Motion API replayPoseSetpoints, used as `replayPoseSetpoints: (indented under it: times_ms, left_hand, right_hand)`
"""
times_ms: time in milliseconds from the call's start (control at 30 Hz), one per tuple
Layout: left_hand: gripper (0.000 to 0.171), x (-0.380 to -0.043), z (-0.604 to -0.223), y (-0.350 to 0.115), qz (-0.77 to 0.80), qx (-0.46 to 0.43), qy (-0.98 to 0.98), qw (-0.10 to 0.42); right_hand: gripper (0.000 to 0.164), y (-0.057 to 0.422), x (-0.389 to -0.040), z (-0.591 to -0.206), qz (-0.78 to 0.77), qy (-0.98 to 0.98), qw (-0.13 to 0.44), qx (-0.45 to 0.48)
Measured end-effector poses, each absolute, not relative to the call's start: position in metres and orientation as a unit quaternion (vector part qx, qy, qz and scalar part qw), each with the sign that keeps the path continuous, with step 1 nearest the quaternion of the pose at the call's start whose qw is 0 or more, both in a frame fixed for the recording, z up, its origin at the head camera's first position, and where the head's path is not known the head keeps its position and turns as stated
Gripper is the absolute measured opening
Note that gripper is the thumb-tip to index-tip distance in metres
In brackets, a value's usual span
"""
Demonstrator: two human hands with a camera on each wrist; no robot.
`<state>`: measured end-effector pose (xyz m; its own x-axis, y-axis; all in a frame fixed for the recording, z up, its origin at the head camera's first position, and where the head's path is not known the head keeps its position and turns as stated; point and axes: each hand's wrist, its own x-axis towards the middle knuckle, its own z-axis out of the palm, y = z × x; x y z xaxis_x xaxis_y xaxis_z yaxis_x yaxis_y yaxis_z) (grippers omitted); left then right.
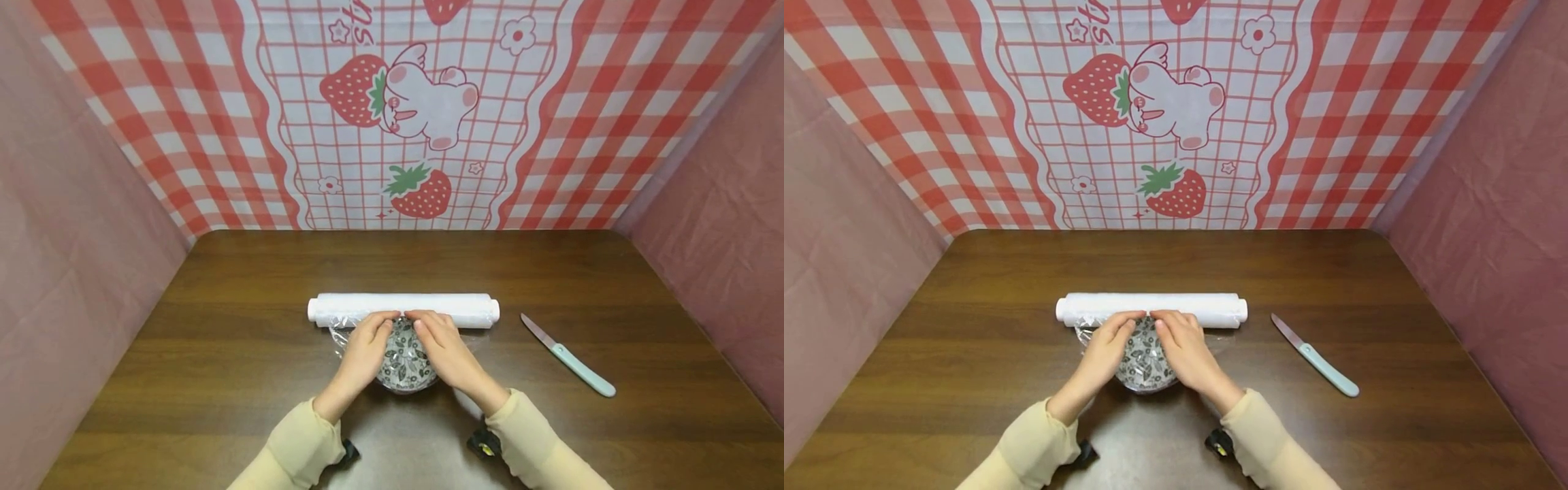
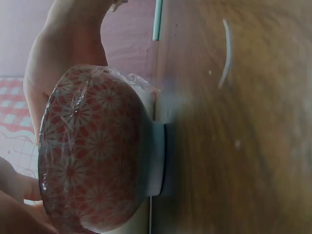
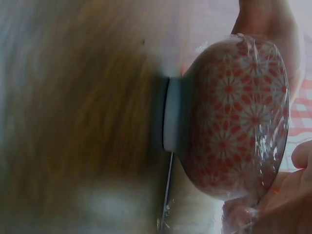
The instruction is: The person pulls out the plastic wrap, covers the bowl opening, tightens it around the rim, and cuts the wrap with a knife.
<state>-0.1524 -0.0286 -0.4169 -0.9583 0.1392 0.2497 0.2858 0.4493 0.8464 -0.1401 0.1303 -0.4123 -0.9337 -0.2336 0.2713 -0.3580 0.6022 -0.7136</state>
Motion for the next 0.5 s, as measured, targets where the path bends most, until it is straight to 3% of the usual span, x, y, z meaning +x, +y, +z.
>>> replayPoseSetpoints:
  times_ms: [300, 500]
  left_hand:
    - [0.032, -0.159, -0.428, -0.030, -0.703, -0.029, -0.709, -0.043]
    - [0.034, -0.161, -0.432, -0.030, -0.790, 0.009, -0.610, -0.067]
  right_hand:
    - [0.033, 0.124, -0.148, -0.418, 0.553, -0.828, 0.038, 0.086]
    - [0.037, 0.122, -0.148, -0.422, 0.652, -0.757, 0.028, 0.031]
